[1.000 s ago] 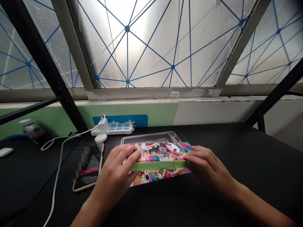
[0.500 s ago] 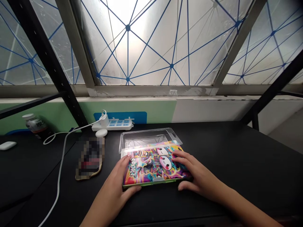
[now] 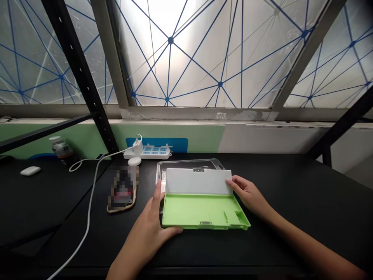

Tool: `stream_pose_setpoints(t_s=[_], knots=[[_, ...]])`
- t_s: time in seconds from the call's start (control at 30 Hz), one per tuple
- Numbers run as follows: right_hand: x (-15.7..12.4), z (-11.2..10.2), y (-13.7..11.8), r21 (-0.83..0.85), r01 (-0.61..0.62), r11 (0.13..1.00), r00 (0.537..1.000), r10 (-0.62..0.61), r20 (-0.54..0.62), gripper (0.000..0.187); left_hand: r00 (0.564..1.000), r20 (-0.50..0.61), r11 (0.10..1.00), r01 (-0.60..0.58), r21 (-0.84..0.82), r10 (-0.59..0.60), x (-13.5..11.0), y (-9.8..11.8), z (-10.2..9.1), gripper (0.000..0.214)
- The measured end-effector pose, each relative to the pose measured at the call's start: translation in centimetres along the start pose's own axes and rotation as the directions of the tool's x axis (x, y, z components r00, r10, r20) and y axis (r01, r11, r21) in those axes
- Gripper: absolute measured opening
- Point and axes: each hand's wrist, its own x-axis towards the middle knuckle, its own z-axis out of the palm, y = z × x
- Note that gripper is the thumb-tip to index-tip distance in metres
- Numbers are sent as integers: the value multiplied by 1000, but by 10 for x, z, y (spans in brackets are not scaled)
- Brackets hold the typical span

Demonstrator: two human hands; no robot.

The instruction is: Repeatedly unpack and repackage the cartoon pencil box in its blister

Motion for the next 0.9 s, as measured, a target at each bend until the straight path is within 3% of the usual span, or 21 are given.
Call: stream_pose_setpoints(t_s=[0.2,0.37,0.47,0.57,0.73,0.9], knots=[[-19,-10,12,-112,102,988,994,-104,-15,52,999,-22,999,27,-24,-28,1,-3,-1,107],[-28,-22,13,-165,301,939,939,-262,221,74,999,-39,1000,-23,-21,22,4,-4,-2,62],[-30,-21,11,-248,284,926,933,-208,295,80,998,-46,1000,-31,-7,30,4,-4,-3,55],[-32,-19,12,-328,217,919,958,-136,252,77,998,-45,998,-54,-14,53,4,-6,-4,55],[-26,-13,13,-329,247,912,968,-216,127,47,991,-65,993,-116,17,117,7,-11,1,54],[-12,-2,-2,-353,110,929,994,-109,24,49,991,-41,989,-128,68,131,11,-9,4,55]])
